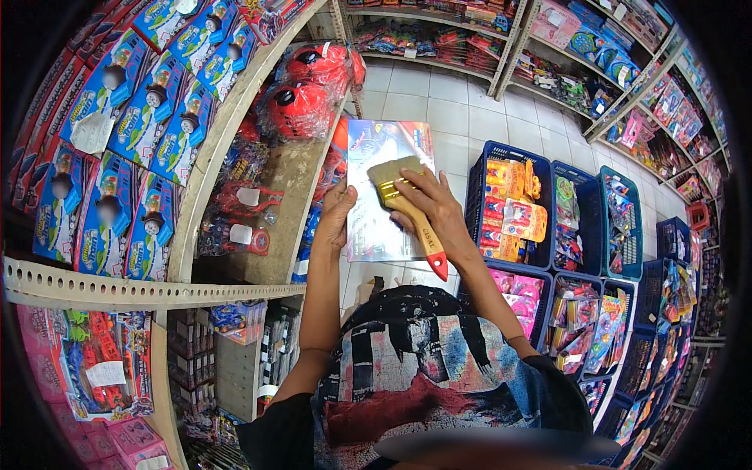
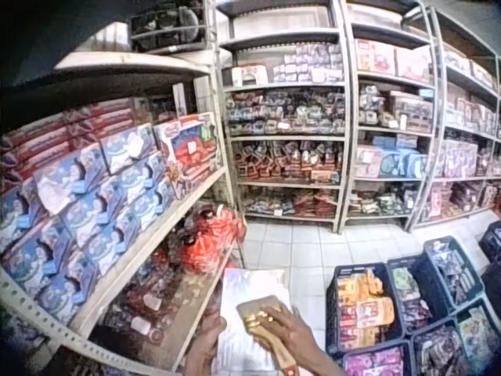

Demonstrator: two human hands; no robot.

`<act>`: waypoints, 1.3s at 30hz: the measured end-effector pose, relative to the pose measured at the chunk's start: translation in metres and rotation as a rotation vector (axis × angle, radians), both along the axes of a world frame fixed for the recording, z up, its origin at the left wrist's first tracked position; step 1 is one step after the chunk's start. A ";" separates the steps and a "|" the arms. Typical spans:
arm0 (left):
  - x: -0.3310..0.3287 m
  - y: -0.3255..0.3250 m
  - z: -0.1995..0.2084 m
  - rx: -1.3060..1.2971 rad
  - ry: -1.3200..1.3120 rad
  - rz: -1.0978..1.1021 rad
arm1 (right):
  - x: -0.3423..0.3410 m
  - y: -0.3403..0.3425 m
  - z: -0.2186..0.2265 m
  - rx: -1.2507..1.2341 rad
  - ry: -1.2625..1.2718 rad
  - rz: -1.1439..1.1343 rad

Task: Using a large brush to dust off the front and back of a toy box in a store.

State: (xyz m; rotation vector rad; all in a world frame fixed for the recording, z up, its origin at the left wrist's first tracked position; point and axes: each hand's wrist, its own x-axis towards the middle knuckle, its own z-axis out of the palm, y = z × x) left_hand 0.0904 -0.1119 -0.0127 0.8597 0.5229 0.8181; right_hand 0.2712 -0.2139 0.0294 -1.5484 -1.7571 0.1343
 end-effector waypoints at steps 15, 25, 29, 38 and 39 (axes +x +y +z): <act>-0.009 -0.001 0.008 -0.027 0.037 0.081 | 0.003 -0.011 0.004 -0.038 0.049 0.075; -0.008 -0.001 0.025 -0.134 0.099 0.137 | 0.003 -0.013 0.002 0.014 0.136 0.215; -0.008 0.007 0.000 -0.233 0.060 0.115 | 0.001 -0.012 0.004 0.066 0.306 0.241; 0.005 -0.009 0.011 0.054 -0.095 0.071 | -0.005 -0.012 0.002 0.070 0.852 0.001; 0.004 -0.012 0.011 0.099 -0.114 0.087 | -0.007 -0.012 0.006 0.054 0.956 -0.012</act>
